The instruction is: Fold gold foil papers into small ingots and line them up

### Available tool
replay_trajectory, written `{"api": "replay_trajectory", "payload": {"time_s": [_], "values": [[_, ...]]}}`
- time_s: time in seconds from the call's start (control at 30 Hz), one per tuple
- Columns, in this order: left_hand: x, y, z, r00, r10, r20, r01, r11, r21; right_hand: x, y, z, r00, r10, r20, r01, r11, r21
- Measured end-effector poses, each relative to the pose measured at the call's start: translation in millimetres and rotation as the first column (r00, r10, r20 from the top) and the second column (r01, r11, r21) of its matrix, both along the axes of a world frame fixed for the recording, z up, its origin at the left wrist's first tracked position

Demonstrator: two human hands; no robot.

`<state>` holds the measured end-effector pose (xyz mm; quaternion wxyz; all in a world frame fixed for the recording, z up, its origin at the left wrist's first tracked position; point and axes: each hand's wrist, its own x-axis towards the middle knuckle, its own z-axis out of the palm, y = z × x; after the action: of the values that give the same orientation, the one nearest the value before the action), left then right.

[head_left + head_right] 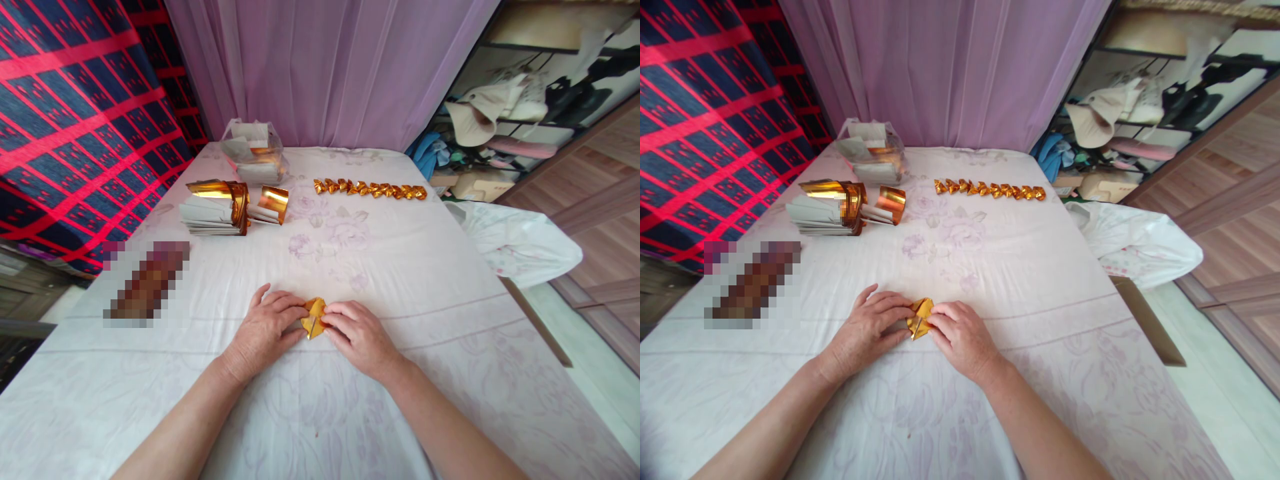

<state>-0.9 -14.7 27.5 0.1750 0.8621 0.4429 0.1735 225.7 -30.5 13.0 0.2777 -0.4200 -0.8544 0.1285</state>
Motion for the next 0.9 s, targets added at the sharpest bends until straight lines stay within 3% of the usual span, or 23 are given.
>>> {"api": "replay_trajectory", "payload": {"time_s": [0.37, 0.63, 0.9], "values": [[-0.3, 0.5, 1.2, 1.000, -0.016, -0.006, 0.016, 1.000, 0.010, 1.4, 0.5, 0.9, 1.000, 0.009, -0.024, -0.010, 0.999, -0.040], [10.9, -8.9, 3.5, 0.999, 0.050, 0.010, -0.050, 0.996, 0.076, 0.0, -0.7, 0.5, 0.999, -0.015, -0.038, 0.014, 0.999, -0.033], [25.3, -14.8, 3.6, 0.990, 0.142, 0.024, -0.144, 0.985, 0.094, -13.8, -3.8, 1.5, 0.989, -0.147, -0.014, 0.146, 0.988, -0.055]]}}
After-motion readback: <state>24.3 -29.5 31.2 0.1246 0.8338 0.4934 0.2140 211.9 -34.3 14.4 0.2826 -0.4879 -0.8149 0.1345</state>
